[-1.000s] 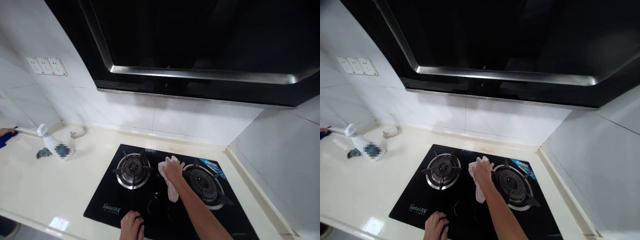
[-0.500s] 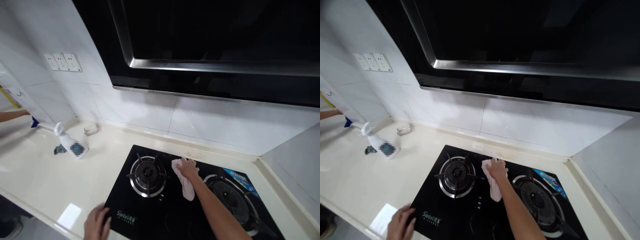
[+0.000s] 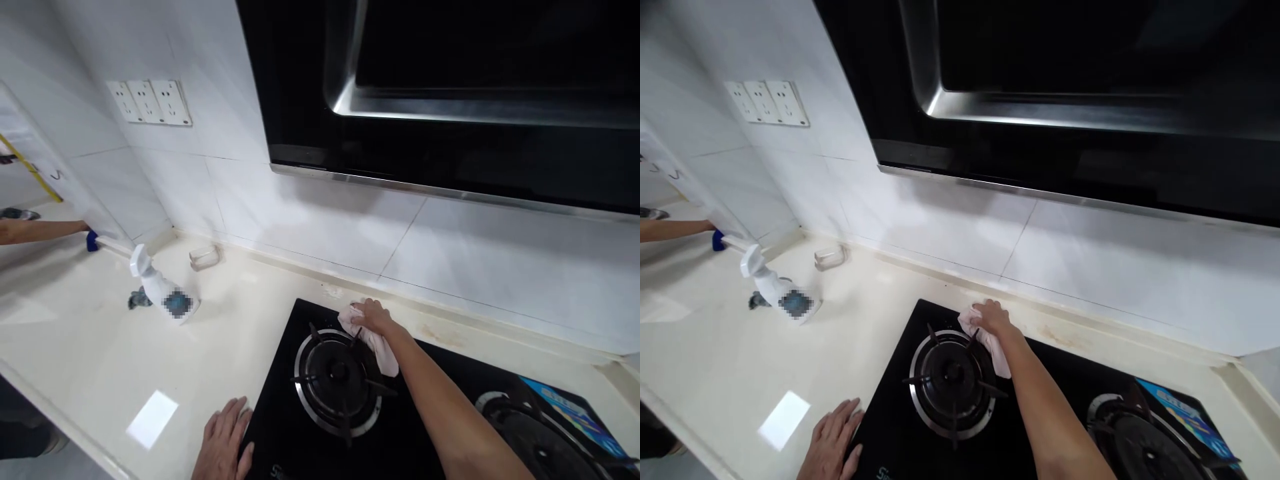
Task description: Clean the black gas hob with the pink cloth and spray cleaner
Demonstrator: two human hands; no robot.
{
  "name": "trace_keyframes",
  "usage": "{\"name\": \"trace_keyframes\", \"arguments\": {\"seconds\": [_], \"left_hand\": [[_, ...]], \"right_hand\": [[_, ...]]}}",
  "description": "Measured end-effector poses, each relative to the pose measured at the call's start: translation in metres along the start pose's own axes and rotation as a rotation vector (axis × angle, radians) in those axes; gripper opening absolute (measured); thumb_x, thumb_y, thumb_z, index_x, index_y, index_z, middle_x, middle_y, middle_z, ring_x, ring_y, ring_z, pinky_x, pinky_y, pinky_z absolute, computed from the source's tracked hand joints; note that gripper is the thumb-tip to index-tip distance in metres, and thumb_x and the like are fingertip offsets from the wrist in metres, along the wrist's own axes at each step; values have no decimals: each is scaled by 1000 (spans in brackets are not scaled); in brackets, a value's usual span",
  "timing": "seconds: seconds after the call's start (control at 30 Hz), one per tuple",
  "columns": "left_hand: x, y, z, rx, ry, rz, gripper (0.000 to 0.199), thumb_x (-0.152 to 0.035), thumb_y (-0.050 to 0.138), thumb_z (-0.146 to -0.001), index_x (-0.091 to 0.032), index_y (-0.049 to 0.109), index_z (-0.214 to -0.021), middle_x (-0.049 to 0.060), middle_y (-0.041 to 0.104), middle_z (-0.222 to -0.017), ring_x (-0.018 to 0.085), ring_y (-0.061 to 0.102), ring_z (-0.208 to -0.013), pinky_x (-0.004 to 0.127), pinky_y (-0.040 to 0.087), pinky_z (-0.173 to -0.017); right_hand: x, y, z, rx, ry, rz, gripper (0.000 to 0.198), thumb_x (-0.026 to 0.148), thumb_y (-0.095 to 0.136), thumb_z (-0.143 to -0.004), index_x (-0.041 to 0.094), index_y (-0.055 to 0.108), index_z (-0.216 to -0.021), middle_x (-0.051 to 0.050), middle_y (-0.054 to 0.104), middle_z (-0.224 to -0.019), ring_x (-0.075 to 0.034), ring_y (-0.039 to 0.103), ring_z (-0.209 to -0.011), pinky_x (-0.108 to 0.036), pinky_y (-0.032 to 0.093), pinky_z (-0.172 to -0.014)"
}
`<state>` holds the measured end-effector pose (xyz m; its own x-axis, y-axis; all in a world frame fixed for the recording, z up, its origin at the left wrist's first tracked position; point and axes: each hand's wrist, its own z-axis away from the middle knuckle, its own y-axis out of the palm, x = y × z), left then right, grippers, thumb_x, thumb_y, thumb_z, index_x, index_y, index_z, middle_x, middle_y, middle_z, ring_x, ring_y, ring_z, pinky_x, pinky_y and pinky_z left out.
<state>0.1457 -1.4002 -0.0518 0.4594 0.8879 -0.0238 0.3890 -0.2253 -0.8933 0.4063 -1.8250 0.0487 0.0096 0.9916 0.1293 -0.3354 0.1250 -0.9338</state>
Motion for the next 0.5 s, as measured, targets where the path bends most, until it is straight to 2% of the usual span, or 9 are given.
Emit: {"name": "trace_keyframes", "arguments": {"seconds": [0.13, 0.2, 0.3, 0.4, 0.5], "left_hand": [[1, 5, 3, -28, 41, -49, 45, -34, 57, -92, -23, 58, -135, 9, 60, -144, 28, 53, -132, 43, 44, -102], [0, 6, 3, -37, 45, -59, 45, -32, 57, -91, -22, 58, -135, 9, 60, -144, 28, 53, -132, 43, 44, -103], [-2, 7, 3, -45, 36, -50, 44, -31, 56, -91, -22, 58, -135, 9, 60, -145, 28, 52, -133, 44, 44, -103], [-2, 7, 4, -40, 21, -17, 45, -31, 57, -92, -23, 57, -136, 9, 59, -145, 28, 53, -133, 44, 45, -103], [-2, 7, 4, -26, 7, 3, 45, -31, 58, -91, -24, 57, -136, 9, 60, -144, 28, 54, -132, 43, 46, -102]], "right_hand": [[44, -10, -24, 55, -155, 9, 57, 43, 70, -80, 35, 62, -136, -9, 55, -127, -31, 44, -127, -44, 36, -102], [73, -11, -33, 55, -219, 9, 58, 43, 69, -80, 36, 61, -137, -9, 54, -127, -30, 44, -125, -44, 36, -102], [123, -8, -45, 43, -307, 8, 57, 46, 64, -84, 35, 58, -139, -10, 52, -129, -31, 43, -124, -46, 35, -102], [167, -1, -53, 59, -408, 22, 53, 49, 69, -80, 35, 65, -131, -10, 49, -134, -33, 40, -126, -47, 33, -103], [185, 3, -60, 93, -492, 37, 53, 47, 77, -72, 38, 69, -123, -6, 49, -137, -32, 38, -129, -47, 31, -107]]}}
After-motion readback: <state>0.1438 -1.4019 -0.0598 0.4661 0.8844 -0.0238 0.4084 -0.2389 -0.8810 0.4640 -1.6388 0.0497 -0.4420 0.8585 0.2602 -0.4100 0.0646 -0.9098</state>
